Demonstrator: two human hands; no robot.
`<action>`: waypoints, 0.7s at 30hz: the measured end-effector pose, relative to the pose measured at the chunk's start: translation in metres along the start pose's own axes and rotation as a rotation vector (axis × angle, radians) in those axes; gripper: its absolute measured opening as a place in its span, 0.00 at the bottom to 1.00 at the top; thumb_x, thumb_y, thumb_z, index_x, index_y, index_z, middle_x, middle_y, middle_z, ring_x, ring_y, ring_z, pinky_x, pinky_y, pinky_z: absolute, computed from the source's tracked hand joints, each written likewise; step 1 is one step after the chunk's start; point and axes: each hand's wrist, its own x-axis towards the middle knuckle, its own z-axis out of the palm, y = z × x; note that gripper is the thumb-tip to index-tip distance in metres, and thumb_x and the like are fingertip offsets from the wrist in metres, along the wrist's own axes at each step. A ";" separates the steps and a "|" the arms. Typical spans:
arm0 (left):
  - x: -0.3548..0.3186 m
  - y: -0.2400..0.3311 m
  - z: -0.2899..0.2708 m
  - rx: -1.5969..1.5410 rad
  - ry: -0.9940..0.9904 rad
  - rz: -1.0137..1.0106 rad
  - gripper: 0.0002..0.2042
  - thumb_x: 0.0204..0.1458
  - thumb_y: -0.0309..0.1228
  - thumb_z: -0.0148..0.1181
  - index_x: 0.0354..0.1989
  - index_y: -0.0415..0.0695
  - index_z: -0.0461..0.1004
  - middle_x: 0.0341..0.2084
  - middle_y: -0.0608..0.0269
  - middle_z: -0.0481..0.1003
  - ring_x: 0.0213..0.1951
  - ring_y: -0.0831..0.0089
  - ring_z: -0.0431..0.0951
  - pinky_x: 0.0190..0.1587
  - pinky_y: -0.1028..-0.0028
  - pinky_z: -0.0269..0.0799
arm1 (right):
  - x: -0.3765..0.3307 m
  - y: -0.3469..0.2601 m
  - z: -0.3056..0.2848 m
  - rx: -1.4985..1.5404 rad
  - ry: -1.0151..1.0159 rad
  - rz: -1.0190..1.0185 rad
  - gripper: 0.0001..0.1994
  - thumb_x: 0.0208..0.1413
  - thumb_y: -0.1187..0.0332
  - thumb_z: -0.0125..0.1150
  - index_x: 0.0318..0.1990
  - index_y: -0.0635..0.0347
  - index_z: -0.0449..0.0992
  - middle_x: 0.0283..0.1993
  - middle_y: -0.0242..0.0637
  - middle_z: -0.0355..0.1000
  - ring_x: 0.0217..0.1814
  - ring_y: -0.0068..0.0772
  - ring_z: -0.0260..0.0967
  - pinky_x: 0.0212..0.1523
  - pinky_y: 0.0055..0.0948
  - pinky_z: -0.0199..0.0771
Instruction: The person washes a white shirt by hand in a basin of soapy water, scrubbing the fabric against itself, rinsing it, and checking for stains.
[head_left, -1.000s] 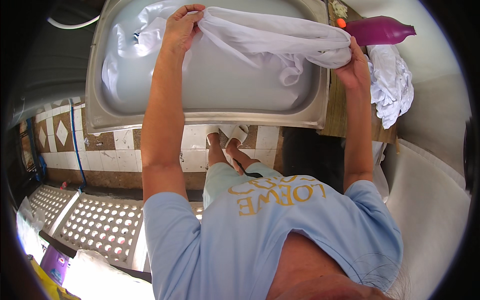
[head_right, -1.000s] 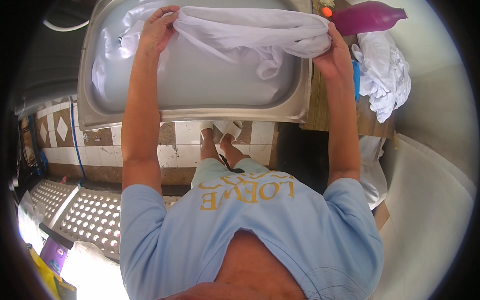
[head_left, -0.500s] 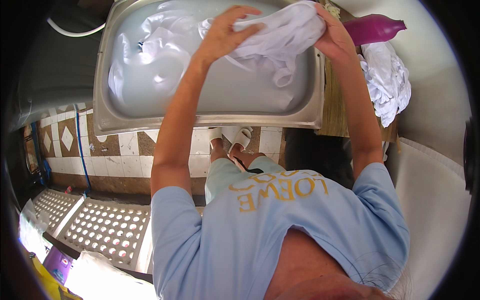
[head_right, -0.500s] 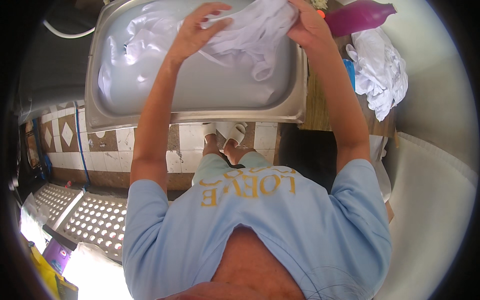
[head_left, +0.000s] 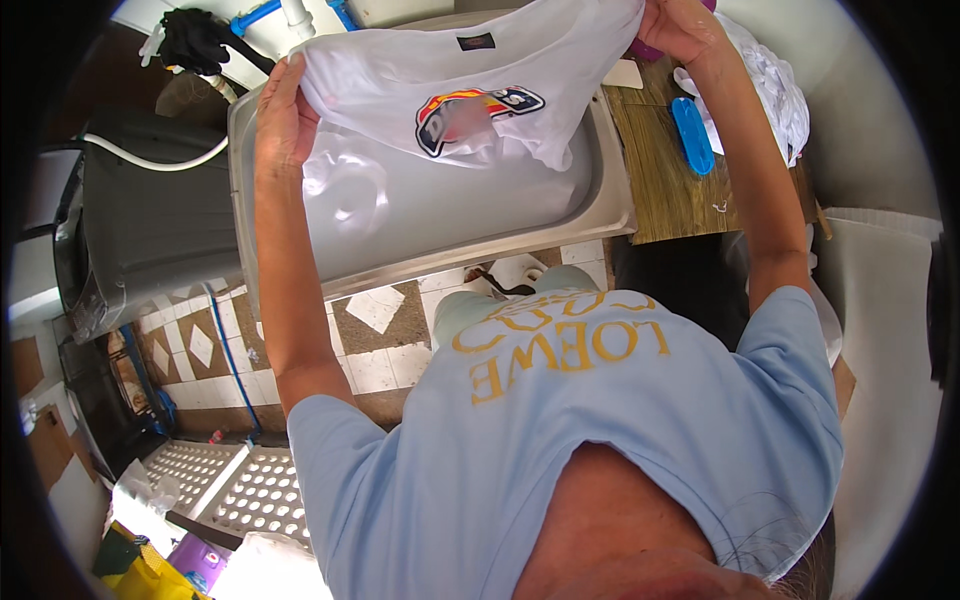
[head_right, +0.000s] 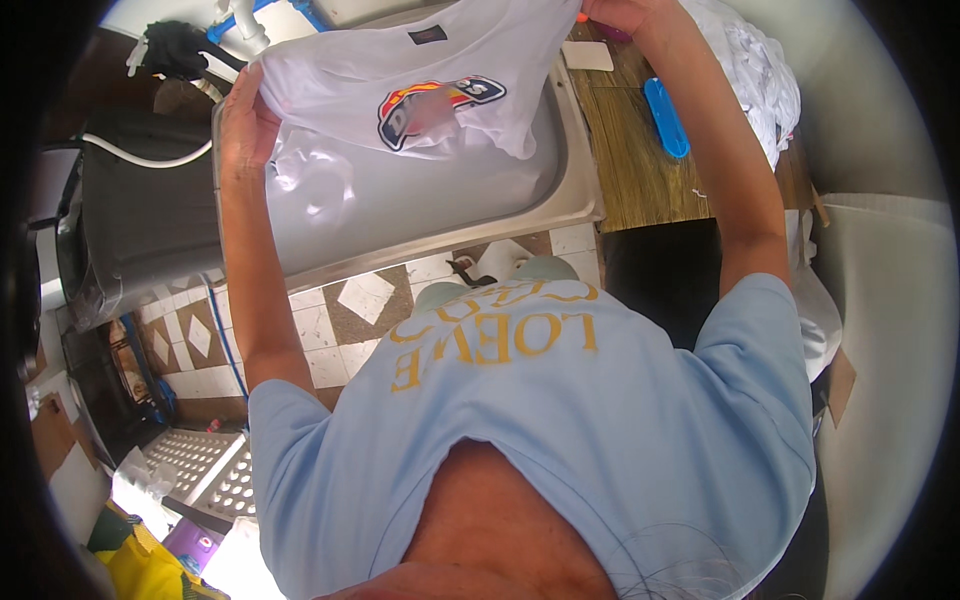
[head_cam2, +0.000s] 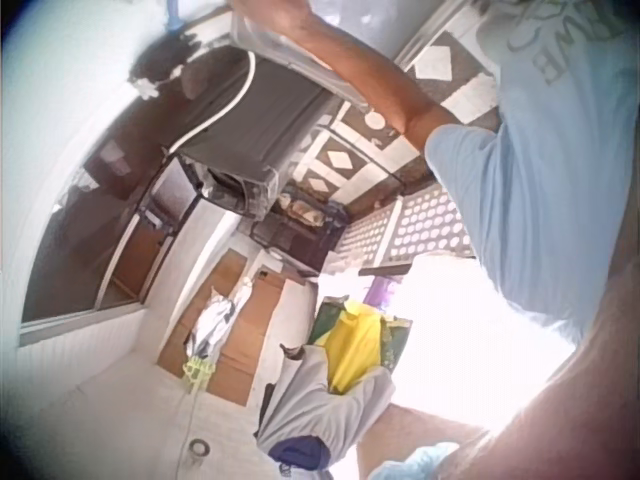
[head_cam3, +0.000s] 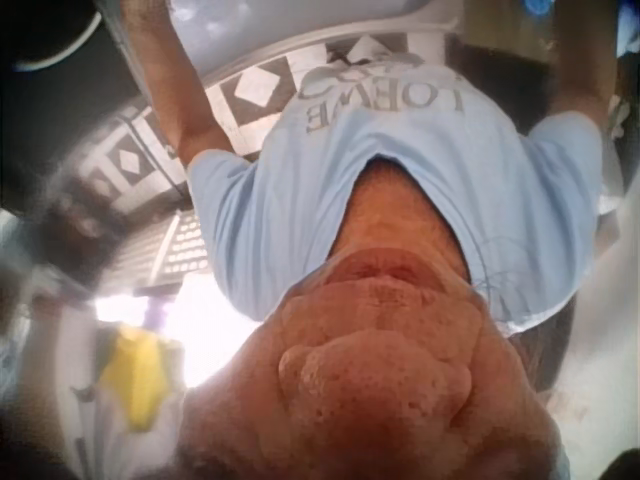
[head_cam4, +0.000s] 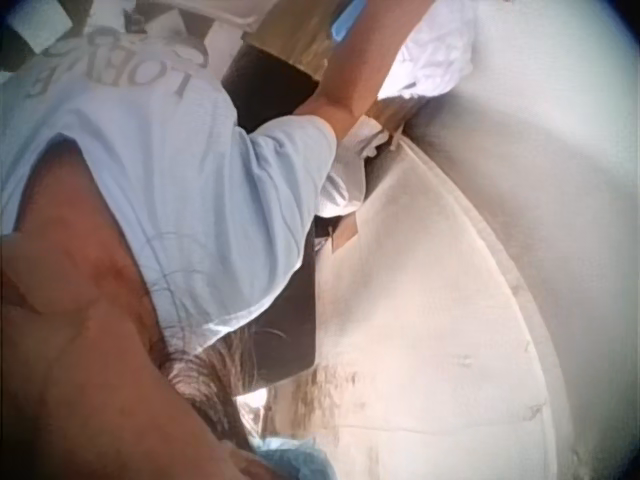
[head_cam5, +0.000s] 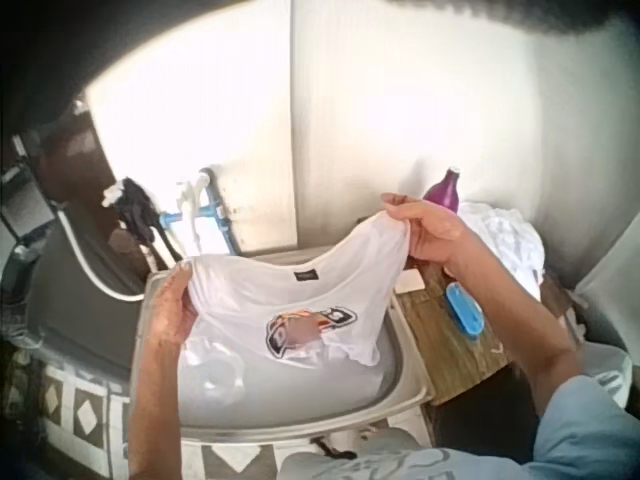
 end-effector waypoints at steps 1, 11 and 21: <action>0.000 0.006 0.001 0.019 0.005 -0.003 0.08 0.59 0.31 0.52 0.42 0.41 0.73 0.36 0.65 0.77 0.38 0.77 0.78 0.42 0.75 0.76 | -0.003 -0.003 0.000 0.006 -0.008 -0.007 0.13 0.54 0.75 0.57 0.47 0.57 0.68 0.38 0.39 0.75 0.40 0.37 0.75 0.45 0.36 0.75; -0.013 0.051 0.007 0.031 -0.061 0.082 0.10 0.60 0.30 0.49 0.46 0.39 0.70 0.39 0.61 0.77 0.40 0.74 0.79 0.44 0.73 0.76 | -0.010 -0.027 0.012 0.019 -0.028 -0.073 0.16 0.53 0.77 0.56 0.51 0.58 0.67 0.38 0.39 0.75 0.39 0.35 0.75 0.43 0.36 0.76; -0.114 -0.053 -0.043 0.217 0.236 -0.098 0.04 0.51 0.27 0.60 0.30 0.42 0.73 0.25 0.72 0.72 0.29 0.83 0.70 0.33 0.80 0.66 | -0.088 0.115 -0.014 -0.439 -0.018 -0.031 0.17 0.55 0.74 0.55 0.54 0.58 0.70 0.45 0.29 0.72 0.46 0.18 0.69 0.47 0.20 0.69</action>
